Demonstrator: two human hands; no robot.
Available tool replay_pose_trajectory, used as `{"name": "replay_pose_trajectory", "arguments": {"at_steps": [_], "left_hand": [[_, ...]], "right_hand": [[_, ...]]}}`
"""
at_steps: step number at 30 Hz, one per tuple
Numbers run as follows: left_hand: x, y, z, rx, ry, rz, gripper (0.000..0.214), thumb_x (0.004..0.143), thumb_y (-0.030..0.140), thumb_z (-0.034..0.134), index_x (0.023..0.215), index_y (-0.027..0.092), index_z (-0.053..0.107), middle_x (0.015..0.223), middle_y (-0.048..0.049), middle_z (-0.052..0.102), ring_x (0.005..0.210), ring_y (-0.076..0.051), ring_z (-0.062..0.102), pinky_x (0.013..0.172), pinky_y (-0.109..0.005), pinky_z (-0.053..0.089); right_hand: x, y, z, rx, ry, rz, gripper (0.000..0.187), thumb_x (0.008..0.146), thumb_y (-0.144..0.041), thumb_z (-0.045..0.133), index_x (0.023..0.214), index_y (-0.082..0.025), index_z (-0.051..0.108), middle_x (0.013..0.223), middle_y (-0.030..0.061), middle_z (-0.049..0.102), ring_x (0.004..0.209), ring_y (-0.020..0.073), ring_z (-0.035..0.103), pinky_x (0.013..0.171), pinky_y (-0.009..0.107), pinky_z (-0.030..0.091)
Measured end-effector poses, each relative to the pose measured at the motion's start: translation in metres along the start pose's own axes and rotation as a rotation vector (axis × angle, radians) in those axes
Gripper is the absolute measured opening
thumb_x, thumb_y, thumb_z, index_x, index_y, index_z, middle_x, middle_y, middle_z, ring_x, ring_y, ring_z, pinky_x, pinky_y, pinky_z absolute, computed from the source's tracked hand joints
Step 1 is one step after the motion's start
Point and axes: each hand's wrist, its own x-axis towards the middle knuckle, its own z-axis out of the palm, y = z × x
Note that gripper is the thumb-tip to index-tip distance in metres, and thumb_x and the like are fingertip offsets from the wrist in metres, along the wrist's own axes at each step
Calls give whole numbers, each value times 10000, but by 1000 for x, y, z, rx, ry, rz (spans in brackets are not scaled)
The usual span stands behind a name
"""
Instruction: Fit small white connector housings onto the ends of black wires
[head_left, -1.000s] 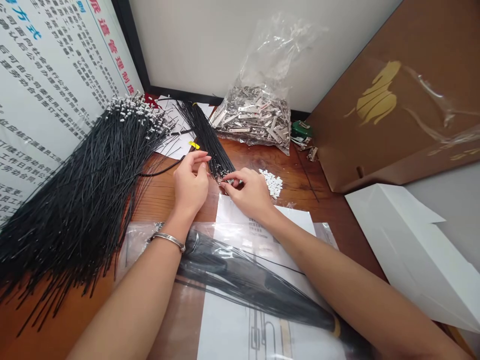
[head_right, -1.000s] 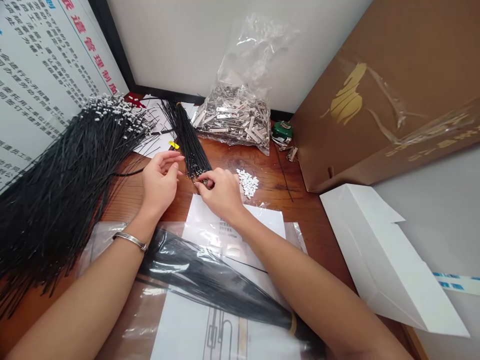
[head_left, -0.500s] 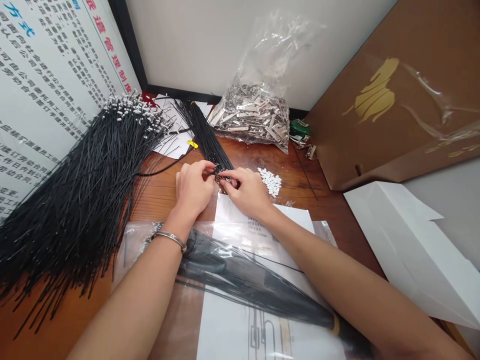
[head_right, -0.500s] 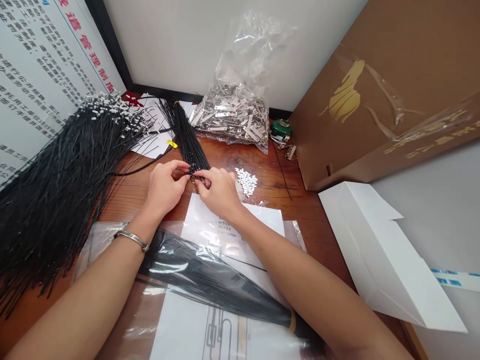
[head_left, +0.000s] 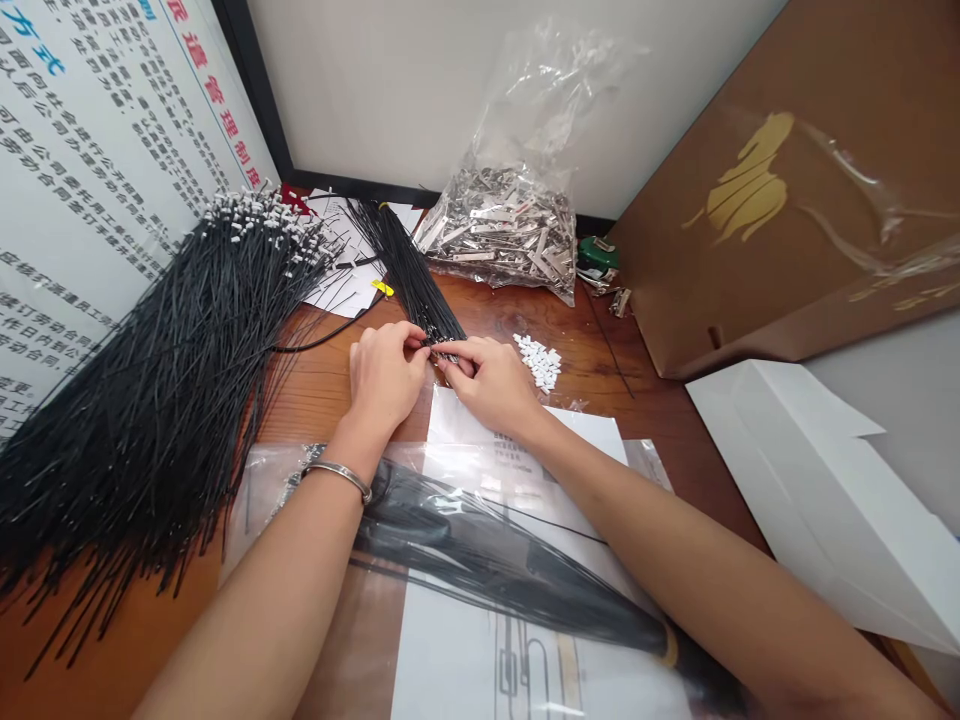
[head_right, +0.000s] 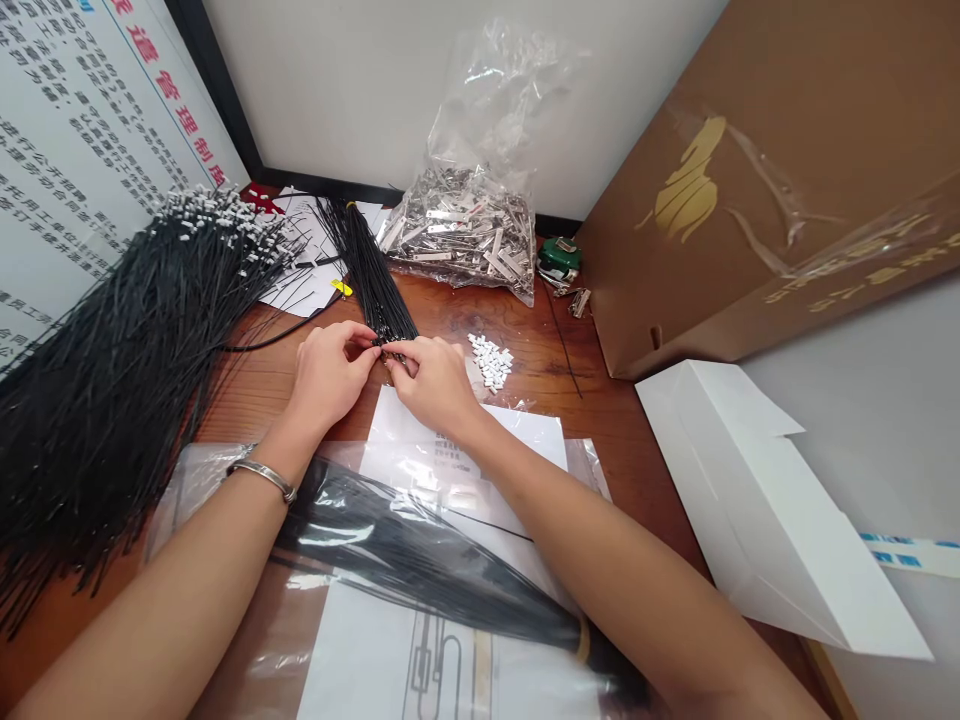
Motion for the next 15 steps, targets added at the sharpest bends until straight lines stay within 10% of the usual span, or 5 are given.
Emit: {"name": "replay_pose_trajectory", "arguments": {"at_steps": [15], "left_hand": [[-2,-1,-1,17,-9,56,167,853,236,570,878,246,734,944,-55,742,916,-272,598,843,-415,399]], "right_hand": [[0,2,0,100,33,-30,240,819,-248,576,946,-235,779,542,-16,550,594,148,484,643,292,359]]}}
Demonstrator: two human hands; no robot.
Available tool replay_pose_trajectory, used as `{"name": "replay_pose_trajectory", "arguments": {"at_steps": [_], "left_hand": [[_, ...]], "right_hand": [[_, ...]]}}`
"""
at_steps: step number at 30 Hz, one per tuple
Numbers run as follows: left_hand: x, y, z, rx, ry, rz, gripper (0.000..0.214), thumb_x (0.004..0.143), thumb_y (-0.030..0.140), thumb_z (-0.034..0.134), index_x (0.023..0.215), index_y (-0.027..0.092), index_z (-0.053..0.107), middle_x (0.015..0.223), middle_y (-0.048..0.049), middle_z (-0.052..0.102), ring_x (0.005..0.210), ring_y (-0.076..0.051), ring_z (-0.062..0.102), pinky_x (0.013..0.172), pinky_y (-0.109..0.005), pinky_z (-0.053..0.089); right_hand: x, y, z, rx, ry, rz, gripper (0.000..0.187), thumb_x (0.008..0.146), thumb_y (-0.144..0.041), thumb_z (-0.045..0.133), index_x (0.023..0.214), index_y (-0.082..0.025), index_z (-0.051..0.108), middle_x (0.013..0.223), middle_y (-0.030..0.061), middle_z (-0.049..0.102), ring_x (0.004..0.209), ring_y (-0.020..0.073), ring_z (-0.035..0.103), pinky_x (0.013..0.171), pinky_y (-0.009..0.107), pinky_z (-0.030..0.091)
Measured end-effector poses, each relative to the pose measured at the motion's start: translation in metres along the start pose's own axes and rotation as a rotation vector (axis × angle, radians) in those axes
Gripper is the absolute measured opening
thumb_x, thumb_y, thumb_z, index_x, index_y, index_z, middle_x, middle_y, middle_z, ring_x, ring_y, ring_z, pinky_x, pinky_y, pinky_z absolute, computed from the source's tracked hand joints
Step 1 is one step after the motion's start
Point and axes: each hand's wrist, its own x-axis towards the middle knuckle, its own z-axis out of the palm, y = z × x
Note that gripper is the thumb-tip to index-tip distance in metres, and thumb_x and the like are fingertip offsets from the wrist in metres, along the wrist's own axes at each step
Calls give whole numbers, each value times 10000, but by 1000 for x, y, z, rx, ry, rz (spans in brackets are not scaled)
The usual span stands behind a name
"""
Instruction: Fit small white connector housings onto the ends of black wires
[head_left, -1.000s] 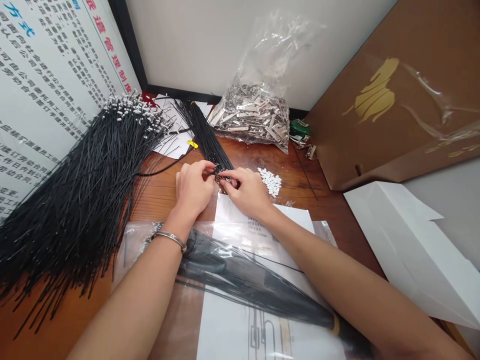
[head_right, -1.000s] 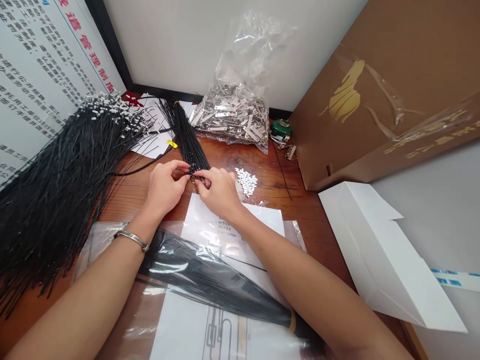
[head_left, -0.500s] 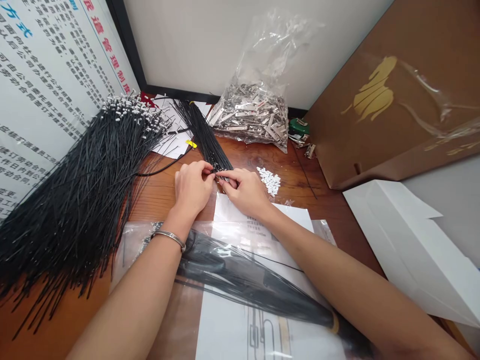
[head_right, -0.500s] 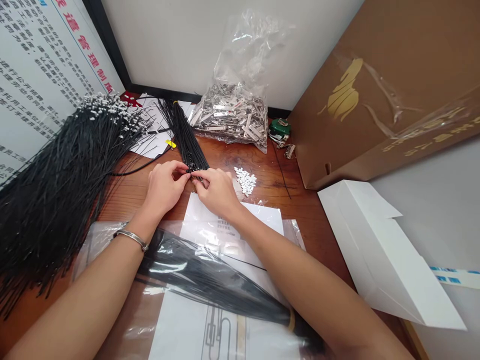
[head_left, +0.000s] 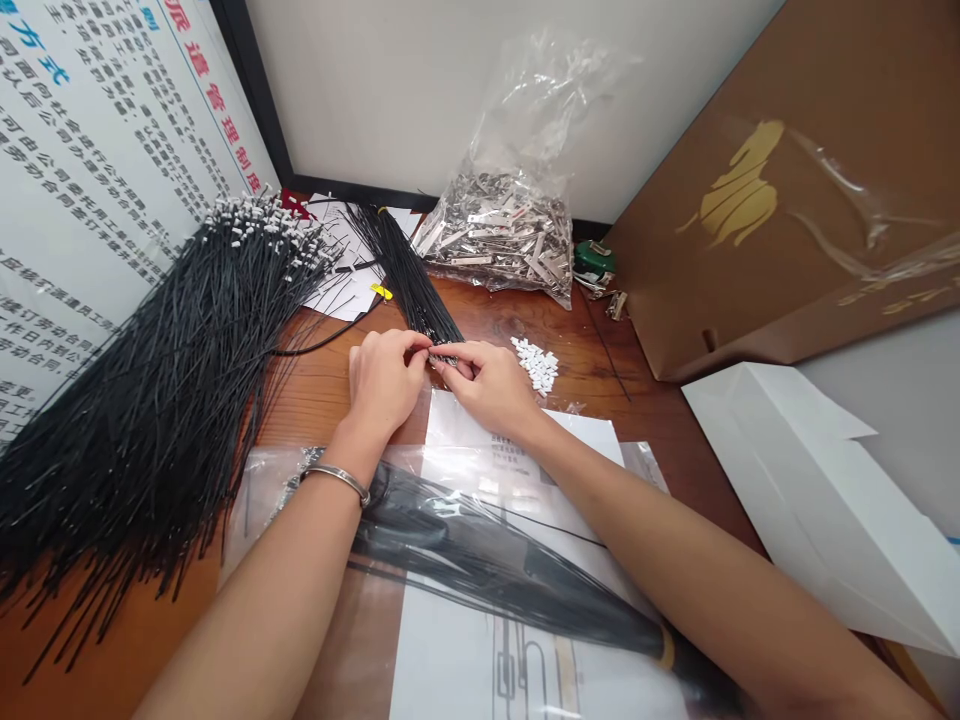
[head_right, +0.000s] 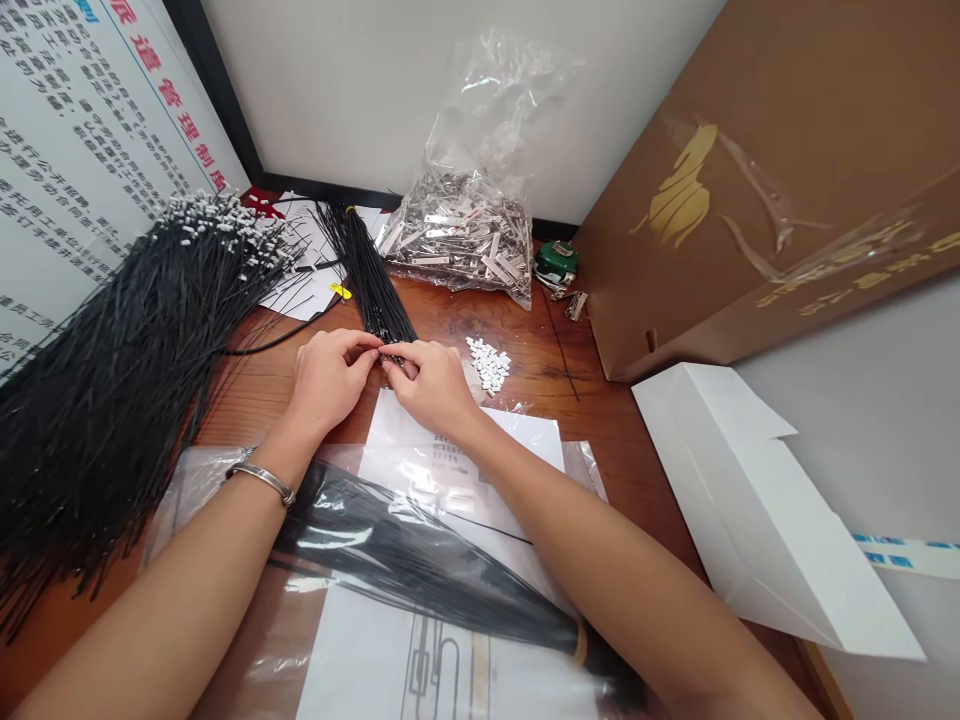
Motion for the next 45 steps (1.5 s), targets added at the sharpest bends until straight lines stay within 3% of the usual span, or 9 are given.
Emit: {"name": "replay_pose_trajectory", "arguments": {"at_steps": [11,22,30,35,40,45], "left_hand": [[0,1,-1,-15,17,13,135,851,228,574,860,243,708,894,-48,713,873,-248,586,817,-401,393],[-1,6,-3,-242,68,187,111,807,167,589,823,212,689,771,-21,634,762,-178,557,746,-321,441],[-2,10,-4,-392,62,203,120,795,158,593,814,203,702,707,-9,585,684,-150,541,660,-290,437],[-3,12,-6,-429,48,188,112,789,157,598,800,202,699,743,-11,626,659,-133,533,629,-269,437],[-2,10,-3,-445,95,95,218,786,103,541,955,181,655,861,-22,678,623,-113,532,653,-267,452],[0,4,0,-275,127,-40,210,830,157,536,996,181,663,935,-56,717,796,-173,627,735,-305,470]], "right_hand": [[1,6,4,206,89,93,225,787,-228,576,943,-173,730,513,-67,422,512,109,400,602,268,378],[-1,6,4,325,126,38,236,786,-253,583,957,-190,733,524,-65,399,528,108,373,591,270,362],[-1,7,3,331,156,-10,236,787,-223,563,935,-205,746,586,-37,460,568,119,407,601,282,376],[1,9,5,357,176,-20,188,796,-211,583,874,-204,754,605,-33,472,558,106,412,567,271,366],[1,9,5,365,256,-34,125,802,-250,653,837,-214,767,719,5,620,589,104,479,575,265,411],[1,7,5,424,279,-12,116,796,-236,669,833,-216,777,853,34,733,640,115,569,582,264,449]]}}
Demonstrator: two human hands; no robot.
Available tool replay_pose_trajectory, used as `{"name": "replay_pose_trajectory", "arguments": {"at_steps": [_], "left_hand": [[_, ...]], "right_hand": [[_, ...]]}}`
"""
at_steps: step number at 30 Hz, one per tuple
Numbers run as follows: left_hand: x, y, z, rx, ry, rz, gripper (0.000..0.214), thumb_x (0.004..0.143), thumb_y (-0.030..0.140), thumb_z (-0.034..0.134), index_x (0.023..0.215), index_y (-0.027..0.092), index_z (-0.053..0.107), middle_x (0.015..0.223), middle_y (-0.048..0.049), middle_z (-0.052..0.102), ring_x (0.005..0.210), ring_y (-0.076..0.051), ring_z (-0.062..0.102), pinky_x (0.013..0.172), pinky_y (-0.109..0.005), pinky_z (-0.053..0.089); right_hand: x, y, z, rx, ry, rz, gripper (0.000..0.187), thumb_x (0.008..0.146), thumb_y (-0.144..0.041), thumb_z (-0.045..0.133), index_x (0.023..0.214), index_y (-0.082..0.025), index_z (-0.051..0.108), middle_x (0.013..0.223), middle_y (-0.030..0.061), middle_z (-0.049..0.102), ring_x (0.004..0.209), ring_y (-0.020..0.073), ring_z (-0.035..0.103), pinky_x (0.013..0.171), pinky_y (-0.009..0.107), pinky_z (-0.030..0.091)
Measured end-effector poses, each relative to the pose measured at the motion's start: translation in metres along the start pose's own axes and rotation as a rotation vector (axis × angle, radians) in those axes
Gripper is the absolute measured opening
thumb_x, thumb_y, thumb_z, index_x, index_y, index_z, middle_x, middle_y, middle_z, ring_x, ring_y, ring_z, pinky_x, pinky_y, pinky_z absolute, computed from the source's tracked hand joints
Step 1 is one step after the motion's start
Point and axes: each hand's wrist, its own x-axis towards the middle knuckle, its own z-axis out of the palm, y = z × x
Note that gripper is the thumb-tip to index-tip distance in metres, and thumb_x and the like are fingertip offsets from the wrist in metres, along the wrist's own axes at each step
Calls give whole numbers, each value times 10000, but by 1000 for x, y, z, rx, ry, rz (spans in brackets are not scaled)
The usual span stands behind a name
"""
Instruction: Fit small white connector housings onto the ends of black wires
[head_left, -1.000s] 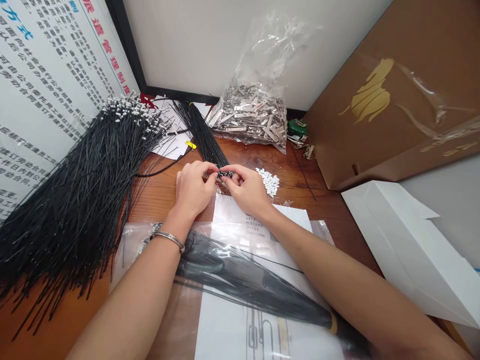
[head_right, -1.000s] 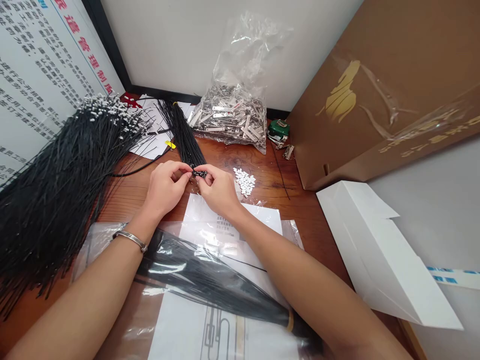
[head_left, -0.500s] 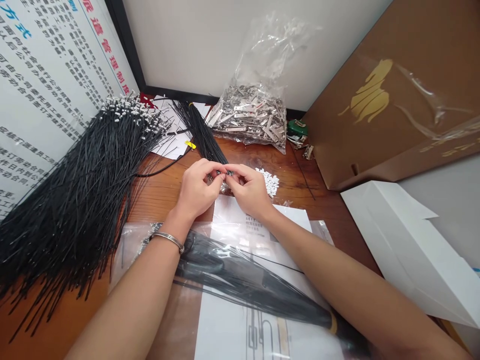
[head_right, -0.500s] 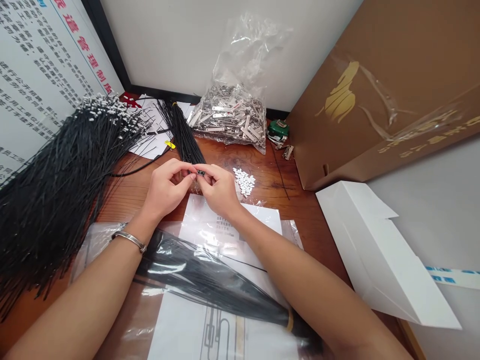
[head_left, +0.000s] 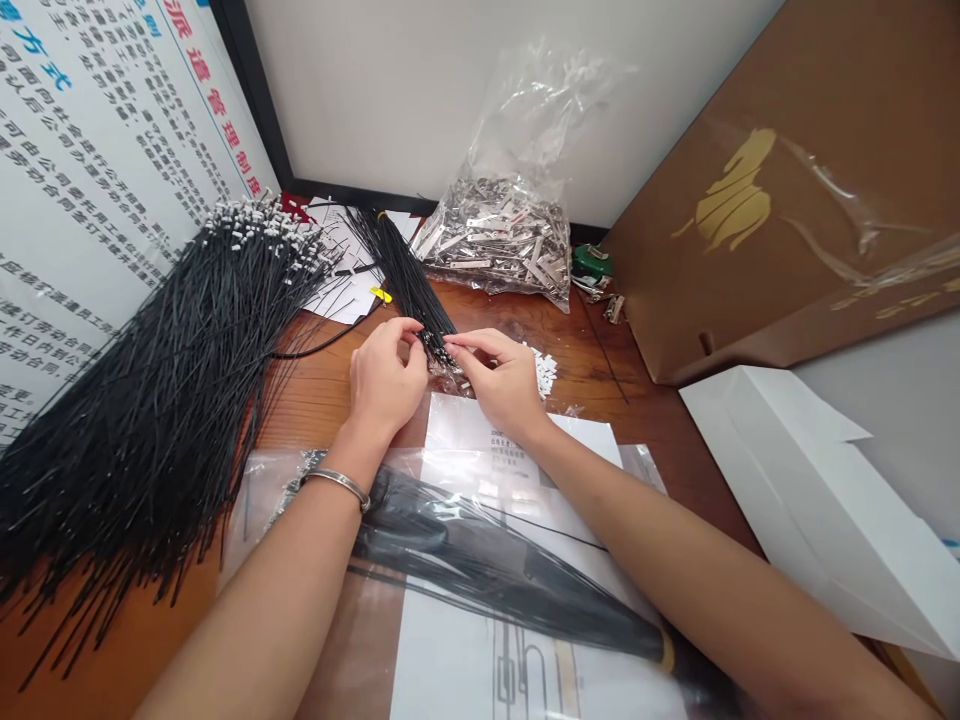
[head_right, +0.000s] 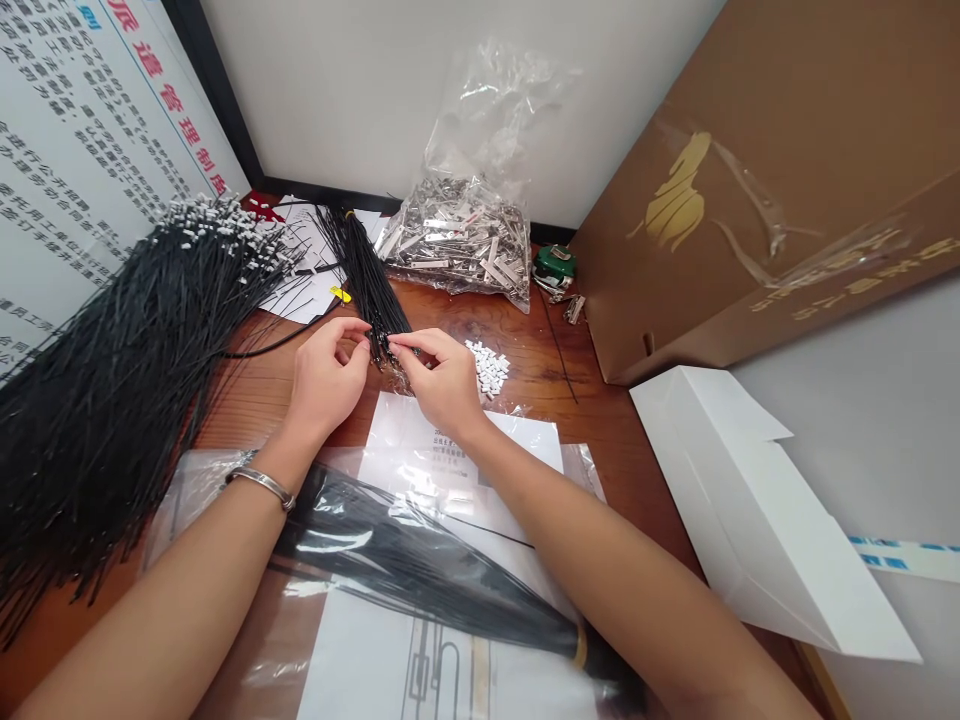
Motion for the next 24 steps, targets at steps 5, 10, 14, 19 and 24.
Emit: {"name": "replay_pose_trajectory", "arguments": {"at_steps": [5,10,14,19,24], "left_hand": [[-1,0,1,41,-91,22,332,847,185,546,1157,205,666,1049,-44,744,857,-201,625,822,-354,471],[-2,1,0,62,-147,63,378,850,210,548,1207,207,672,1043,-47,749,875,-217,616,873,-383,467],[-1,1,0,62,-148,35,335,855,212,544,1150,207,704,982,-59,754,894,-221,635,883,-384,476],[-1,1,1,68,-137,27,306,860,206,535,1100,187,724,1020,-65,753,915,-218,643,901,-374,474],[-1,2,0,149,-168,13,320,867,238,532,1118,200,727,947,-66,754,905,-240,627,869,-392,465]], "right_hand": [[-1,2,1,24,-3,35,125,786,-260,676,837,-212,779,861,35,759,635,122,605,606,273,481],[-1,3,1,25,-14,41,133,781,-263,678,848,-202,777,867,35,762,615,114,593,619,275,488],[0,2,1,16,21,77,142,781,-274,679,844,-189,773,797,33,747,592,115,575,596,275,481],[1,3,1,33,111,31,117,783,-262,676,817,-197,767,856,46,742,667,134,626,588,275,503],[-1,1,2,56,112,-71,98,788,-213,679,803,-232,774,908,41,761,844,175,697,683,301,563]]}}
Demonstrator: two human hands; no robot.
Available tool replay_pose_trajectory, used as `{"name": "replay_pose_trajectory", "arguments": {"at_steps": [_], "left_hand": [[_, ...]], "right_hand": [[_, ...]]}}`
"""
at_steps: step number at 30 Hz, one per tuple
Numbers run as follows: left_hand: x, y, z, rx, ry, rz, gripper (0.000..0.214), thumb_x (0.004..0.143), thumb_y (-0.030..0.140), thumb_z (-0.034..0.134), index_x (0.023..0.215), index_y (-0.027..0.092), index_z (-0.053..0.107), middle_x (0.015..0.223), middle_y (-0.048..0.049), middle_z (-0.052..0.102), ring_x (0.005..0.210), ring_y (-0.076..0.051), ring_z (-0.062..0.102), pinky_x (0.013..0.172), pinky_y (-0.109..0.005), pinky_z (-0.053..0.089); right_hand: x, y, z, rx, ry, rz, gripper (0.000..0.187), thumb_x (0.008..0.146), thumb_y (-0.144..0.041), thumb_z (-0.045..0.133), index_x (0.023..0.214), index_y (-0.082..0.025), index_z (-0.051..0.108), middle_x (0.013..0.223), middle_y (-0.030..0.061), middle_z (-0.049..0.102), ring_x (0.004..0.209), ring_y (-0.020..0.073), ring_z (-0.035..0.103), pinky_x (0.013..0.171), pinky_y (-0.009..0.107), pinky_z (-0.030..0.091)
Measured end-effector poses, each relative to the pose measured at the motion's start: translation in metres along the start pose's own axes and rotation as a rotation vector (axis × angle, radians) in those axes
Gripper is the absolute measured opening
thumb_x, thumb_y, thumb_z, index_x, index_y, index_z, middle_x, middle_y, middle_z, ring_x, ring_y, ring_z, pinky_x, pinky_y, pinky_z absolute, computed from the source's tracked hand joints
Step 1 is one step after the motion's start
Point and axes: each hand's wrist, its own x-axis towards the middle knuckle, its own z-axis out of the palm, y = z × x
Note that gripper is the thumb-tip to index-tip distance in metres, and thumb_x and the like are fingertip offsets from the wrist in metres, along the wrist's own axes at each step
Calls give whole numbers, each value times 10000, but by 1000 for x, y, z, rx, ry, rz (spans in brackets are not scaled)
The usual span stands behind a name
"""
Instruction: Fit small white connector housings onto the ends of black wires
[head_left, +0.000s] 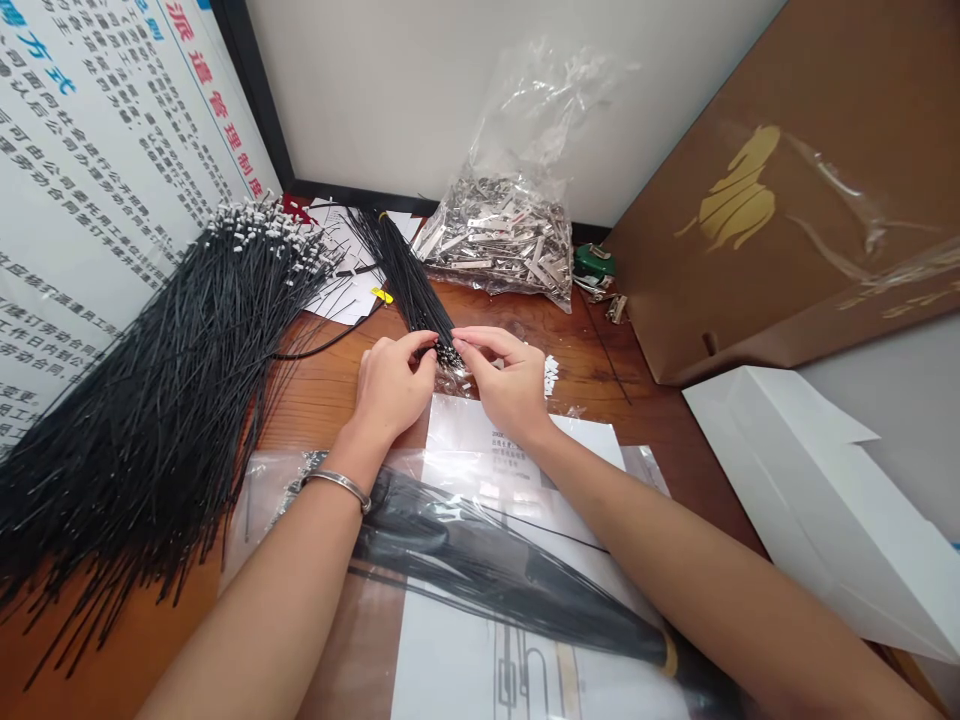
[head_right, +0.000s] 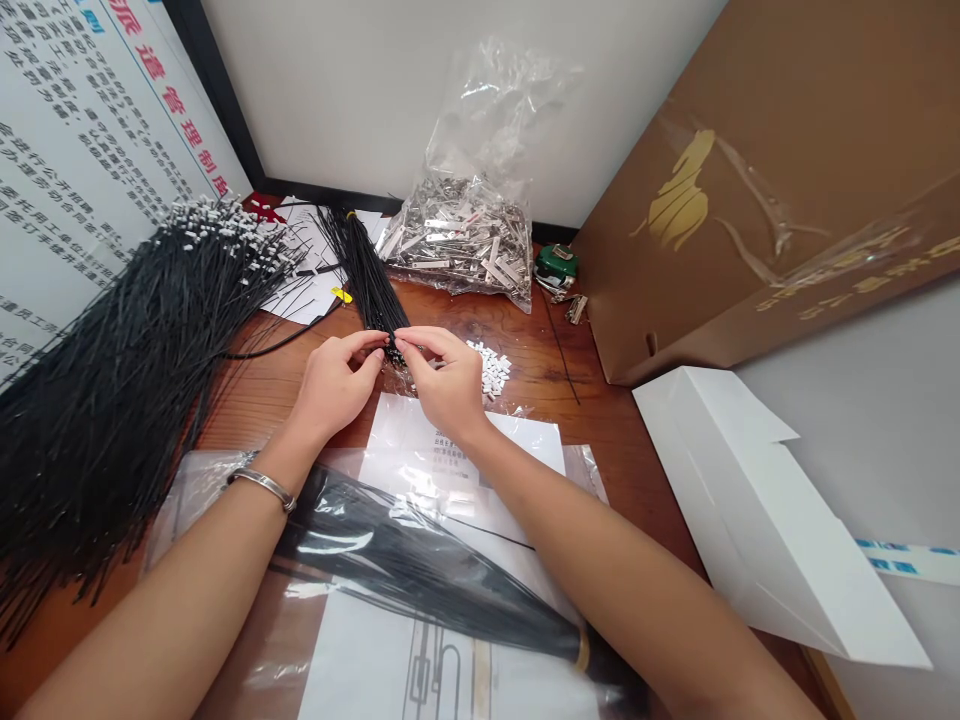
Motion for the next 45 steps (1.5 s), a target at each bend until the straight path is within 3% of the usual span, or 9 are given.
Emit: {"name": "replay_pose_trajectory", "arguments": {"at_steps": [8,16,20,25,30,33,36,41,45], "left_hand": [[0,0,-2,31,-35,-4,339,873,269,524,1146,219,718,962,-66,744,937,-235,619,886,-374,458],[0,1,-5,10,-68,-20,313,874,264,540,1122,205,721,968,-75,748,915,-229,632,887,-374,471],[2,0,-2,-140,6,-41,287,857,230,563,1100,167,702,954,-83,747,844,-201,647,827,-335,489],[1,0,0,-360,101,-39,466,919,431,518,1304,175,576,879,-47,726,770,-150,646,746,-269,476],[1,2,-1,-640,149,-64,655,924,647,341,1400,215,469,917,-52,726,696,-128,608,692,-259,468],[0,3,-2,-747,169,-13,698,880,724,311,1267,204,571,906,-61,722,621,-115,559,667,-264,468],[-1,5,-3,-828,128,49,676,794,779,426,1004,178,656,840,-62,706,576,-107,513,607,-263,450],[-5,9,-4,-777,-48,56,614,598,772,664,676,165,614,617,-19,597,550,-107,477,524,-249,383],[-8,10,-5,-668,-134,66,510,580,626,784,587,159,580,553,14,541,509,-84,405,489,-240,315]], "right_hand": [[-4,-2,-2,-37,-121,-263,142,816,-157,672,828,-244,783,917,47,767,837,170,712,768,325,566],[-10,-11,-1,-132,-192,-781,150,837,-125,647,868,-242,735,878,34,781,747,141,714,651,320,442],[-15,-17,-5,-96,-201,-830,250,851,-117,615,1019,-290,681,997,32,773,782,141,712,673,325,437],[-19,-19,-11,-167,-258,-680,111,933,-267,502,914,-289,608,1037,30,767,714,139,698,749,366,443],[-24,-18,-3,-47,-161,-444,241,959,-448,432,825,-272,527,1076,52,755,749,174,710,792,425,473],[-24,-19,6,113,61,-260,201,962,-456,426,886,-279,482,1062,58,746,757,181,696,740,406,507],[-17,-19,11,235,212,-106,152,944,-404,498,905,-263,459,927,29,738,613,123,619,640,316,499],[-4,-13,7,357,266,133,188,877,-390,577,876,-228,480,799,-1,704,471,69,502,480,233,416],[0,-5,5,437,266,265,221,827,-385,624,889,-220,491,808,1,714,402,50,443,405,219,367]]}}
